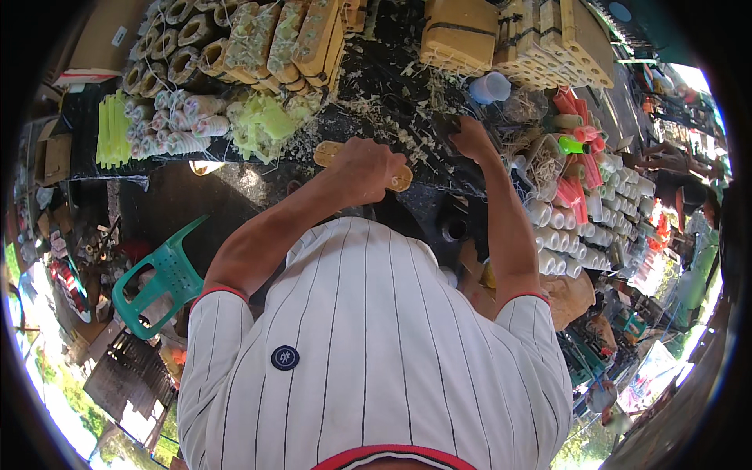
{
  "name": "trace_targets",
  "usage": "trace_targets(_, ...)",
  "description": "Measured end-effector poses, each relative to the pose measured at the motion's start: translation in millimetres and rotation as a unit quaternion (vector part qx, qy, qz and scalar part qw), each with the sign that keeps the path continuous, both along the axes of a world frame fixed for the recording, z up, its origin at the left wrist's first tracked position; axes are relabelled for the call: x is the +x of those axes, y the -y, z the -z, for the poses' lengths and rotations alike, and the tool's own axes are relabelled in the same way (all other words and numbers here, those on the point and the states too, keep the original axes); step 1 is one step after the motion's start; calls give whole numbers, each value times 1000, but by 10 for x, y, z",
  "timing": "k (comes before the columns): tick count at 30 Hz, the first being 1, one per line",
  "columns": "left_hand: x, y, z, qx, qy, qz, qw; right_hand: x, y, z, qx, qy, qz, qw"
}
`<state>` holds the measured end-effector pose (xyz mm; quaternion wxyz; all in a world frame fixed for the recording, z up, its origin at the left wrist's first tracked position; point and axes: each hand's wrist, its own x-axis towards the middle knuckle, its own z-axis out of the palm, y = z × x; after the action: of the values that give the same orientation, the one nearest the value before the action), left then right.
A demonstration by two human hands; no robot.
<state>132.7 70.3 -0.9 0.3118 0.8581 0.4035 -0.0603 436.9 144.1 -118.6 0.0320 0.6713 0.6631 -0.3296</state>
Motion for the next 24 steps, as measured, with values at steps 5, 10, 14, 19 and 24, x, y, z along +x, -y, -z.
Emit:
trace_targets(5, -94, -185, -59, 28, -28, -104, 994, 110, 38, -14, 6, -76, 112, 991)
trace_targets(10, -423, -211, -259, -85, 103, -370, 919, 348, 216, 307, 16, -215, 258, 942)
trace_targets(14, -840, 235, 416, -264, 408, -606, 630, 301, 415, 257, 65, -308, 354, 881)
trace_targets(19, -803, 559, 630, -270, 468, -684, 490, 254, 512, 373, 103, -204, 308, 923)
trace_targets(24, -704, 561, 500, -219, 421, -688, 549, 26, 400, 97, 197, -102, 167, 961)
